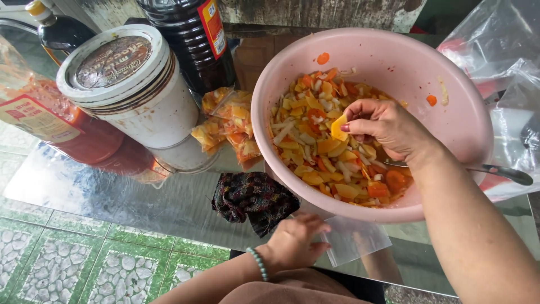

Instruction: Packing pickled vegetables from a large bowl into small plastic bags.

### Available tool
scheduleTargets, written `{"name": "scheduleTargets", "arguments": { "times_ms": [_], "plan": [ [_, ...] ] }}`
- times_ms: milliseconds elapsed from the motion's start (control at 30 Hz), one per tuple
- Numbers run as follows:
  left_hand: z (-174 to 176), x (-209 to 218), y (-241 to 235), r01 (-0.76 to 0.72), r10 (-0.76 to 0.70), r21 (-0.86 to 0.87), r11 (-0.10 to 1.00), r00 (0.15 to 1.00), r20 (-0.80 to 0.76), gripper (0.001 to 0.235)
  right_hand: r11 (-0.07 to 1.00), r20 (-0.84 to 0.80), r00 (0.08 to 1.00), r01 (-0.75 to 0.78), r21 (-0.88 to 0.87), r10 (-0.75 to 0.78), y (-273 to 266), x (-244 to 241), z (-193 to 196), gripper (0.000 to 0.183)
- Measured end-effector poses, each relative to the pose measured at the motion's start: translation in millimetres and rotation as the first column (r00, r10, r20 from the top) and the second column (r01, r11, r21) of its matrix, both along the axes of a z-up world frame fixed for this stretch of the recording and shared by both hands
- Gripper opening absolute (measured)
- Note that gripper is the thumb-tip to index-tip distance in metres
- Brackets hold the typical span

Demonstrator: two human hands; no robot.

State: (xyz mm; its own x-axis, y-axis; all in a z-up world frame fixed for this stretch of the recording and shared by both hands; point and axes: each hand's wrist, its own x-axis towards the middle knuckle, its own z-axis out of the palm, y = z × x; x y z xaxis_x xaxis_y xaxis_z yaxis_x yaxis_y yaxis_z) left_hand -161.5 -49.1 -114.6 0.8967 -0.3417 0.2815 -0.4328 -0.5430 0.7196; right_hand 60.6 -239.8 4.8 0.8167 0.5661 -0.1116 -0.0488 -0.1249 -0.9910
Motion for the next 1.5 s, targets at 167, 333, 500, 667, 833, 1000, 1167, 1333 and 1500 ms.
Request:
{"name": "scheduleTargets", "arguments": {
  "times_ms": [167, 333, 500, 667, 833, 1000, 1167, 1333, 1500],
  "plan": [
    [1.3, 15.6, -40.0, 0.003, -0.028, 0.236, 0.972, 0.994, 0.105, 0.053, 0.992, 0.222, 0.975, 0.013, -0.125, 0.016, -6.0, -12.8, -4.0, 0.010],
    [2.8, 25.2, -48.1, 0.057, 0.048, 0.503, 0.862, 0.980, -0.194, 0.065, 0.953, 0.405, 0.914, 0.144, -0.267, -0.024, -2.3, -27.0, 10.5, 0.008],
    [-0.2, 29.1, -40.5, 0.044, 0.056, 0.400, 0.916, 0.971, -0.233, 0.049, 0.991, 0.425, 0.904, 0.087, -0.104, -0.035, -0.2, -50.1, 30.2, 0.011],
    [-3.3, 16.8, -18.9, -0.064, 0.092, 0.196, 0.979, 0.986, -0.137, 0.016, 0.978, 0.777, 0.608, -0.007, 0.210, -0.163, 1.6, -125.0, 84.7, 0.016],
    [22.7, 10.5, 28.9, -0.021, 0.026, 0.062, 0.998, 0.997, -0.079, 0.022, 0.961, 0.796, 0.560, 0.004, 0.275, -0.231, -11.6, -125.2, 89.2, 0.016],
    [93.6, 16.1, 102.6, 0.183, -0.172, -0.013, 0.983, 0.892, -0.419, 0.025, 0.947, 0.795, 0.524, 0.084, 0.310, -0.307, -38.2, -129.7, 91.6, 0.015],
    [178.0, 22.0, 143.9, 0.041, -0.040, -0.006, 0.999, 0.917, -0.396, 0.021, 0.927, 0.793, 0.494, 0.078, 0.368, -0.357, -36.5, -126.4, 95.5, 0.014],
    [213.5, 51.7, 135.9, 0.019, -0.047, -0.312, 0.950, 0.996, -0.082, 0.014, 0.899, 0.786, 0.456, 0.078, 0.430, -0.416, -19.1, -111.9, 104.4, 0.014],
    [198.4, 133.9, 95.8, 0.001, 0.029, -0.183, 0.983, 0.986, 0.162, 0.013, 0.988, 0.307, 0.951, -0.020, 0.150, -0.028, 4.9, -34.9, 88.3, 0.023]
  ]
}}
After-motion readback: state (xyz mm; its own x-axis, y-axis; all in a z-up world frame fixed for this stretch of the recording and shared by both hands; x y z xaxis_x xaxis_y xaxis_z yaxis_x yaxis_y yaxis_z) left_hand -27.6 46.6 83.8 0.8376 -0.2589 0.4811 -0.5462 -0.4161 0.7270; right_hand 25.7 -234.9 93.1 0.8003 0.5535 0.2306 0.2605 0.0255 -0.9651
